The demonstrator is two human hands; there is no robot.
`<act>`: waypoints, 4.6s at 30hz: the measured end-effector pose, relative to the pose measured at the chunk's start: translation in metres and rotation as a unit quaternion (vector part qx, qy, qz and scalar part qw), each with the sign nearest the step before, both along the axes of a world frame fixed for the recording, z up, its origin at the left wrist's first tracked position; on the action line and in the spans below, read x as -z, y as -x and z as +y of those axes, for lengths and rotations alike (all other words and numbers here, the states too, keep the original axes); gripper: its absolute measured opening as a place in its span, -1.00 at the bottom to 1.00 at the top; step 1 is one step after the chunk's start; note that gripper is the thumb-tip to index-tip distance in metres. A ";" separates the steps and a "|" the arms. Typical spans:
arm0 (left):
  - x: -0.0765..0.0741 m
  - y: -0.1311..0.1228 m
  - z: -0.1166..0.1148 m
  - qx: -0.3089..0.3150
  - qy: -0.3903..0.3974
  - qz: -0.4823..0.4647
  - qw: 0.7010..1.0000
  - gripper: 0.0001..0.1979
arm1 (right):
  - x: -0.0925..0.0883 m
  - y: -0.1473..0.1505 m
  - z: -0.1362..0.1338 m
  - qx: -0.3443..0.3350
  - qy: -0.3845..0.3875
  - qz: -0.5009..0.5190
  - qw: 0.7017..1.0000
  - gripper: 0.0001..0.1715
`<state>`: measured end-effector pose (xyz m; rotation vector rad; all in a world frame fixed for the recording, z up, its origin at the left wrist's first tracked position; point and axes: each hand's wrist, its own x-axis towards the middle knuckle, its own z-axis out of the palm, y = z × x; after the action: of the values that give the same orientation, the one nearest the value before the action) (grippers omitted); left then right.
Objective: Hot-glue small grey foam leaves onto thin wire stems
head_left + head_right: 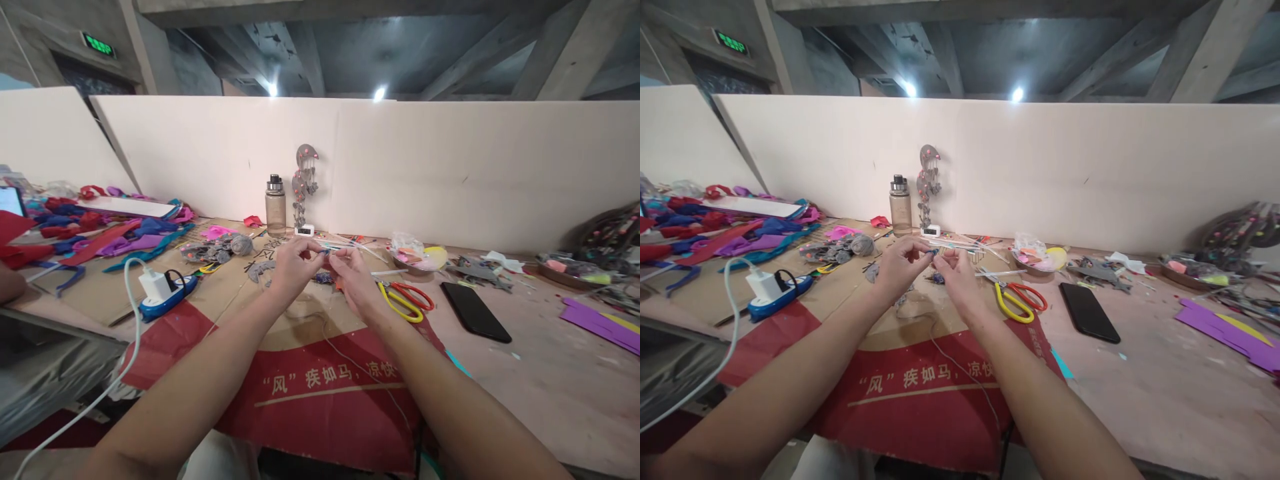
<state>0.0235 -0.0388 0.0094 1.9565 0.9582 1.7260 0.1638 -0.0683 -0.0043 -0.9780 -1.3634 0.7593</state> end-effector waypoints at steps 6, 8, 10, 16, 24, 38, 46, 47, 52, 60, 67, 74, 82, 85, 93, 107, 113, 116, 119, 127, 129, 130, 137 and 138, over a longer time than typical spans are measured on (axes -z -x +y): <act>0.005 -0.003 0.000 0.015 0.007 0.030 0.999 -0.97 | -0.007 0.009 -0.006 -0.110 0.134 0.231 0.957 -0.58; 0.005 -0.004 0.000 0.035 0.056 0.013 0.998 -0.95 | -0.008 0.006 -0.006 -0.113 0.143 0.228 0.957 -0.67; 0.005 -0.004 0.000 0.067 0.103 -0.013 0.992 -0.89 | -0.009 0.003 -0.006 -0.104 0.142 0.224 0.959 -0.75; 0.006 -0.006 0.003 0.174 0.196 -0.082 0.962 -0.69 | -0.009 0.001 -0.005 -0.025 0.115 0.150 0.982 -0.76; 0.005 -0.006 -0.001 0.226 0.234 -0.083 0.942 -0.74 | 0.001 -0.009 0.004 0.048 0.028 0.033 0.998 -0.75; 0.006 -0.007 -0.001 0.190 0.234 -0.121 0.946 -0.80 | -0.007 -0.006 -0.006 0.092 -0.012 -0.043 0.995 -0.79; 0.003 -0.007 -0.004 0.195 0.226 -0.129 0.946 -0.80 | -0.015 -0.001 -0.017 0.102 0.009 -0.063 0.993 -0.76; 0.003 -0.007 -0.004 0.196 0.227 -0.129 0.945 -0.80 | -0.016 -0.001 -0.017 0.103 0.008 -0.063 0.993 -0.76; 0.005 -0.007 -0.004 0.206 0.233 -0.128 0.942 -0.79 | -0.015 -0.002 -0.015 0.109 0.000 -0.068 0.992 -0.75; 0.004 -0.006 -0.004 0.220 0.244 -0.125 0.936 -0.77 | -0.015 -0.002 -0.016 0.109 0.023 -0.064 0.992 -0.75; 0.002 -0.002 -0.001 0.268 0.273 -0.068 0.921 -0.72 | -0.017 -0.007 -0.013 0.137 0.031 -0.085 0.986 -0.81; -0.001 -0.001 -0.001 0.206 0.220 -0.005 0.953 -0.76 | -0.010 -0.014 -0.011 0.146 -0.004 -0.159 0.976 -0.84; 0.002 -0.001 -0.002 0.145 0.156 0.082 0.974 -0.87 | -0.007 -0.015 -0.013 0.174 -0.051 -0.266 0.947 -0.88; 0.000 -0.001 -0.003 0.130 0.154 0.079 0.976 -0.91 | -0.005 -0.014 -0.012 0.149 -0.058 -0.247 0.956 -0.86; -0.005 0.000 -0.004 0.132 0.166 0.014 0.977 -0.93 | 0.001 -0.012 -0.010 0.072 -0.023 -0.123 0.990 -0.75; -0.001 -0.003 -0.003 0.210 0.240 -0.001 0.948 -0.86 | -0.005 -0.012 -0.014 0.116 -0.011 -0.162 0.980 -0.80; -0.002 -0.005 -0.004 0.246 0.263 -0.028 0.932 -0.82 | -0.002 -0.013 -0.011 0.127 -0.003 -0.166 0.978 -0.84; -0.002 -0.005 -0.004 0.216 0.255 -0.013 0.942 -0.87 | -0.002 -0.012 -0.011 0.114 -0.005 -0.176 0.978 -0.82; 0.000 -0.001 0.003 0.176 0.222 -0.013 0.959 -0.89 | -0.003 -0.012 -0.012 0.087 -0.020 -0.180 0.980 -0.79; -0.011 0.040 0.042 0.007 0.077 -0.238 0.968 -0.82 | -0.010 -0.017 -0.016 -0.005 0.031 -0.201 0.979 -0.67; -0.015 0.046 0.045 0.033 0.063 -0.327 0.942 -0.80 | -0.018 -0.024 -0.020 -0.150 0.088 -0.219 0.960 -0.63; -0.017 0.047 0.045 0.057 0.066 -0.356 0.930 -0.79 | -0.023 -0.029 -0.022 -0.231 0.115 -0.240 0.936 -0.62; -0.022 0.035 0.031 0.192 0.108 -0.364 0.905 -0.76 | -0.028 -0.067 -0.008 -0.040 0.172 -0.310 0.934 -0.54; -0.022 0.034 0.030 0.206 0.110 -0.365 0.901 -0.75 | -0.024 -0.068 -0.003 0.024 0.164 -0.347 0.923 -0.58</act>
<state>-0.0107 -0.0092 0.0317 1.0975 0.3995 1.7709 0.2314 -0.0709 0.0192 -1.6456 -1.8371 0.6351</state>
